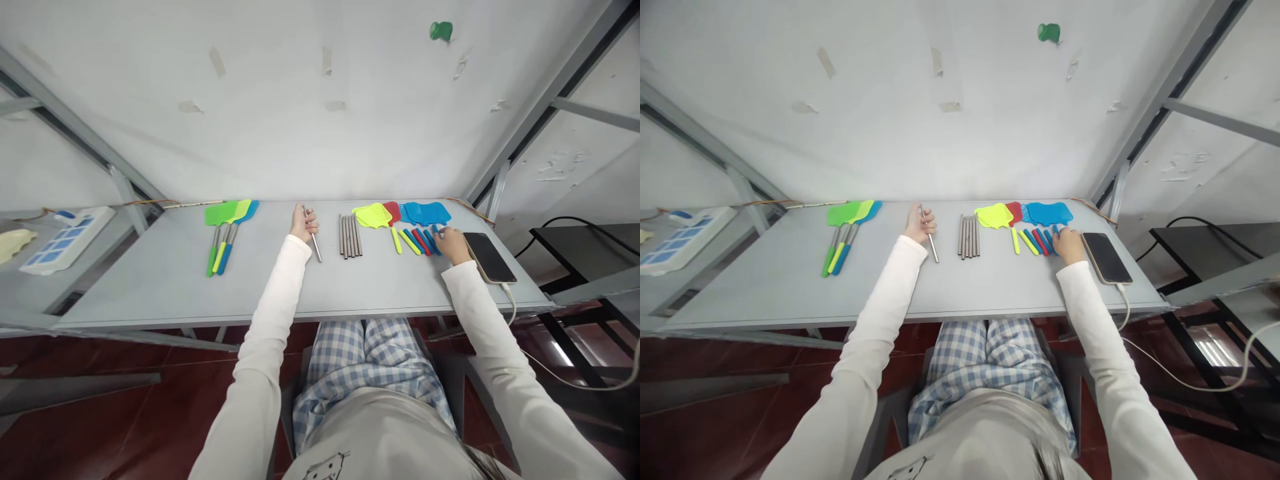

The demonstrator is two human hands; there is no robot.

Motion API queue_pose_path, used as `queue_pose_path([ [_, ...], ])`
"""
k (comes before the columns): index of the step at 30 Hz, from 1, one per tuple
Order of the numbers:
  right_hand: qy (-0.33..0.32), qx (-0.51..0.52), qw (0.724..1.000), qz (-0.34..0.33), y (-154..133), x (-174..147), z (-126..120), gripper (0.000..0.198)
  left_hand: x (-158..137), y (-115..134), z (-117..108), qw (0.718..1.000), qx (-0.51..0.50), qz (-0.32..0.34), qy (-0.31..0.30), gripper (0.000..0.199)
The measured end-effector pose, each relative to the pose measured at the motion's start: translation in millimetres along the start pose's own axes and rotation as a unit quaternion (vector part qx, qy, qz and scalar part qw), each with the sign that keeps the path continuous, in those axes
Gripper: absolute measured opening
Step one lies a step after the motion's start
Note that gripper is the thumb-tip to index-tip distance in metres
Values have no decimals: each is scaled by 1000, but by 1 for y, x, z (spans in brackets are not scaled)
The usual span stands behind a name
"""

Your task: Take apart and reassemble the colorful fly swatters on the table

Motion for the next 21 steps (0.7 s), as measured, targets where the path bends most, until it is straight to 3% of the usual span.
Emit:
queue_pose_path([
  [6,121,29,992,-12,-6,-14,-11,42,3,8,9,997,-18,47,-59,37],
  [9,196,106,973,-58,-23,-16,-25,44,10,9,6,997,6,63,-52,35],
  [11,209,166,958,-101,-43,-18,-29,41,17,5,3,997,35,60,-31,33],
  [14,169,242,936,-190,-92,-30,-29,35,25,-8,3,995,81,61,5,30],
  [17,75,231,916,-319,-155,-56,-15,30,31,-23,10,986,146,77,16,31],
  [19,46,176,915,-359,-187,-71,-4,31,33,-27,15,971,204,126,16,30],
  [21,33,112,917,-382,-206,-81,9,33,33,-25,17,938,277,206,24,27],
])
Point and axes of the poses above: each hand's wrist, its own x-axis towards the middle knuckle, its own z-axis out of the palm, y = z × x, the point moved 8 cm from there along x, towards the middle knuckle, and after that the axes turned 11 degrees about y, right-handed, at the moved point
